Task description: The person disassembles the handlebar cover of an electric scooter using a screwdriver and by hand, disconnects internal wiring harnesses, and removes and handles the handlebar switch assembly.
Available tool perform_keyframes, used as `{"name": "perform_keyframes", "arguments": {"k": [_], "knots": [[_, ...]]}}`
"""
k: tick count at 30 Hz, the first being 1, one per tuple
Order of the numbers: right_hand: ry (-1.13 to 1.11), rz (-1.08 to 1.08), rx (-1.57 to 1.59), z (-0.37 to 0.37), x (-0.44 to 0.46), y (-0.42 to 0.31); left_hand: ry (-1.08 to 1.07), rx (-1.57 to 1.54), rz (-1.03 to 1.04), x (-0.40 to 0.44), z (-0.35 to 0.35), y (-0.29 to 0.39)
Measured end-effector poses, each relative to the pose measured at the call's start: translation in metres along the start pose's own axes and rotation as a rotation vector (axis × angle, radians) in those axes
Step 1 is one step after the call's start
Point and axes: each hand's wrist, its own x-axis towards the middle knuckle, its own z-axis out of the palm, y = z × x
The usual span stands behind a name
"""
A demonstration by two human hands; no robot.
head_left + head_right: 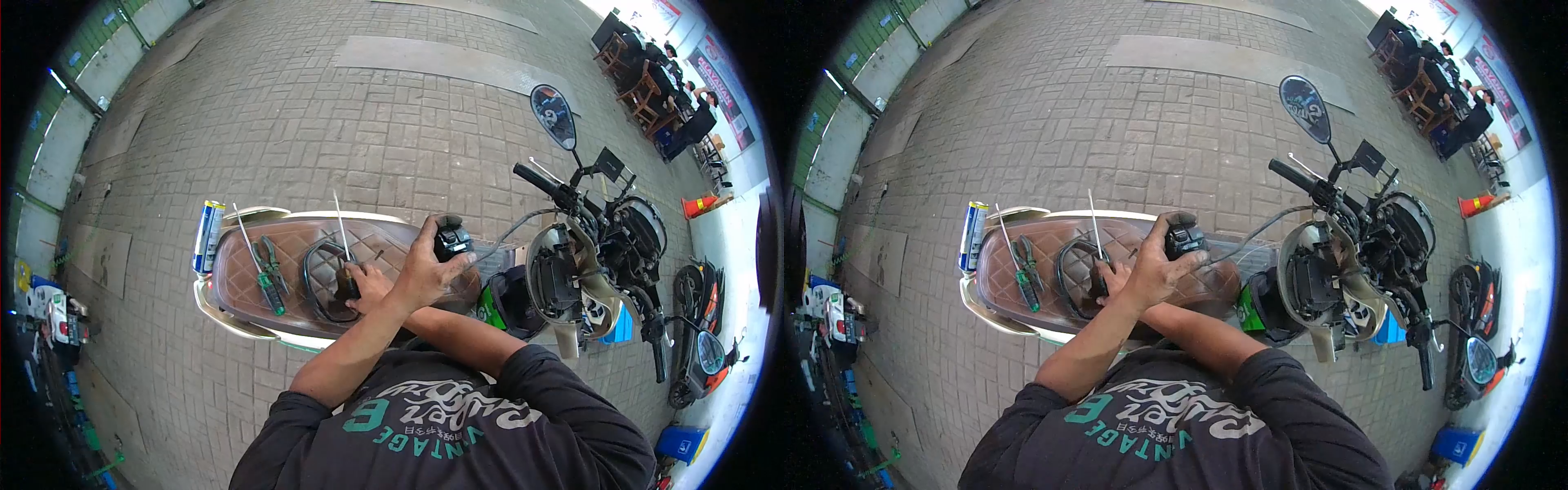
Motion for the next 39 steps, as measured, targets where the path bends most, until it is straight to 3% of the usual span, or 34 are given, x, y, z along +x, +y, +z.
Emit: {"name": "perform_keyframes", "arguments": {"k": [6,9,11,12,15,17,19,22,25,29,30,34,35,39], "knots": [[-0.019,0.081,-0.019,-0.016,0.003,-0.008,0.023,-0.01,-0.009,0.0,-0.005,-0.005],[0.313,-0.095,-0.079,0.016,-0.006,0.023,0.024,-0.074,-0.046,0.001,-0.003,0.001],[0.293,-0.266,0.133,0.026,-0.021,0.063,0.028,0.03,0.013,0.003,-0.006,-0.005],[0.279,-0.351,0.238,0.03,-0.031,0.083,0.04,-0.17,-0.074,0.002,-0.001,-0.002],[0.239,0.033,0.123,-0.105,-0.129,0.019,0.016,-0.163,-0.064,0.004,-0.003,0.002],[0.523,0.011,-0.132,-0.133,-0.181,0.023,0.019,-0.163,-0.042,0.007,-0.004,0.001],[0.68,0.307,-0.46,-0.163,-0.216,0.019,0.027,-0.199,-0.041,0.01,-0.003,0.003],[0.786,0.471,-0.83,-0.187,-0.222,0.056,0.001,-0.297,-0.036,0.021,-0.004,-0.03],[0.562,0.463,-0.81,-0.192,-0.227,0.072,-0.01,-0.357,-0.04,0.029,0.006,-0.038],[0.723,0.346,-0.829,-0.231,-0.25,0.083,-0.022,-0.381,-0.078,0.027,0.017,-0.022],[0.882,0.211,-0.754,-0.242,-0.256,0.093,-0.024,-0.407,-0.089,0.026,0.018,-0.019],[1.085,0.474,-0.488,-0.292,-0.279,0.095,-0.056,-0.396,-0.028,0.026,0.013,-0.023],[1.179,0.383,-0.424,-0.309,-0.283,0.106,-0.046,-0.393,-0.008,0.027,0.011,-0.027],[1.09,0.649,-0.369,-0.403,-0.29,0.081,-0.035,-0.416,-0.031,0.027,0.007,-0.015]]}}
